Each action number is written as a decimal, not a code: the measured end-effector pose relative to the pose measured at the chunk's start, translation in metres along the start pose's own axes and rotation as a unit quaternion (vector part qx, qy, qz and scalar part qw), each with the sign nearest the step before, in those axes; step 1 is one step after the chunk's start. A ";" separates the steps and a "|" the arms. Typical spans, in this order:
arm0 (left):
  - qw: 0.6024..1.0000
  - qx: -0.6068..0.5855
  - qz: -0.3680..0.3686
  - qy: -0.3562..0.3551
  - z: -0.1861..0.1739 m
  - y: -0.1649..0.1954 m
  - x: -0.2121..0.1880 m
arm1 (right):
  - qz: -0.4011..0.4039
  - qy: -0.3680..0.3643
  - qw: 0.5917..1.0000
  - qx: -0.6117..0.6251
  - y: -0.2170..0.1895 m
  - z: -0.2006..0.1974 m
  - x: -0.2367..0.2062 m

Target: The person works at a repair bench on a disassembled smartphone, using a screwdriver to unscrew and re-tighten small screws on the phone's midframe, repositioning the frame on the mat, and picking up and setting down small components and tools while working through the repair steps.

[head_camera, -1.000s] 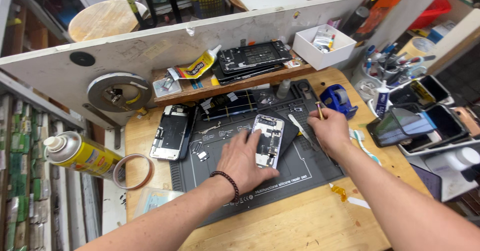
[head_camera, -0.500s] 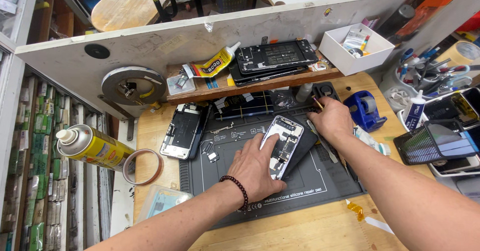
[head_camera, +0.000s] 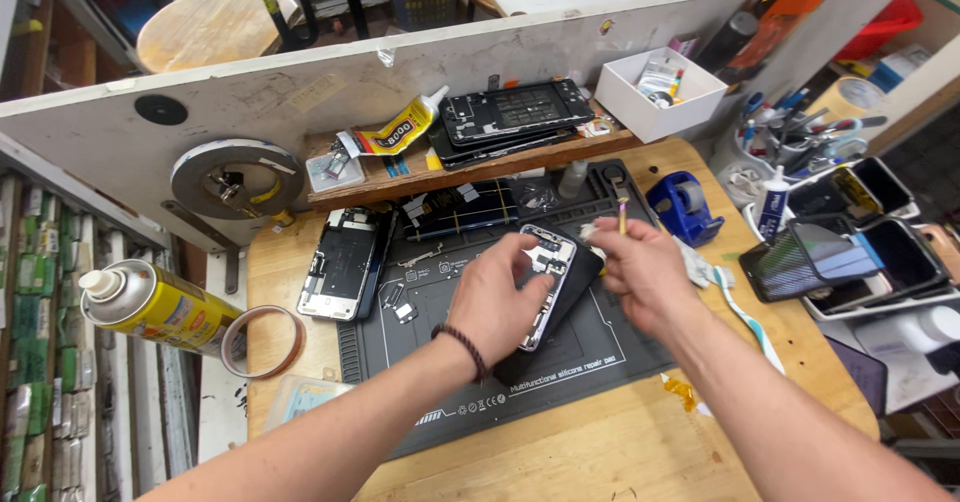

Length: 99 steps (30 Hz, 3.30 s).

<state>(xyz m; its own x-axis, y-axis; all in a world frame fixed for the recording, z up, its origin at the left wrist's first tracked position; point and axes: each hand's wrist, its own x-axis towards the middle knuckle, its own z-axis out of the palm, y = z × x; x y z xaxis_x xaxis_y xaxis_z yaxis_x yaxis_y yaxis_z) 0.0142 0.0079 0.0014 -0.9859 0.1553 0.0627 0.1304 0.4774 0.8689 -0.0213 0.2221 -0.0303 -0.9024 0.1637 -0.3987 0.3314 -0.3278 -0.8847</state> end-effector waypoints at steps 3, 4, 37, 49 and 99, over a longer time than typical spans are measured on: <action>0.957 -0.254 -0.126 -0.055 0.013 -0.002 0.018 | 0.013 -0.028 0.999 0.018 0.002 0.019 -0.045; 0.944 -0.282 -0.157 -0.069 0.015 -0.005 0.019 | 0.002 -0.029 1.000 0.008 0.002 0.026 -0.059; 0.966 -0.042 -0.227 -0.116 0.025 -0.027 -0.001 | -0.054 -0.021 0.963 -0.263 0.048 0.011 -0.071; 0.966 0.049 -0.192 -0.164 0.016 -0.015 0.000 | 0.068 0.026 0.976 -0.206 0.039 0.025 -0.079; 0.981 0.115 -0.059 -0.146 0.009 -0.026 -0.009 | -0.049 0.039 0.933 -0.353 0.050 0.040 -0.082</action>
<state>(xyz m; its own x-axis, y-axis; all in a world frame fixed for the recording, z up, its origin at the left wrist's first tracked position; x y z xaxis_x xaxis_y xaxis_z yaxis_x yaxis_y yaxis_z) 0.0200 0.0014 -0.0262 -0.9275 0.3130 -0.2042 0.0713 0.6846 0.7254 0.0578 0.1551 -0.0318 -0.9244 0.2364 -0.2992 0.3717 0.3836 -0.8454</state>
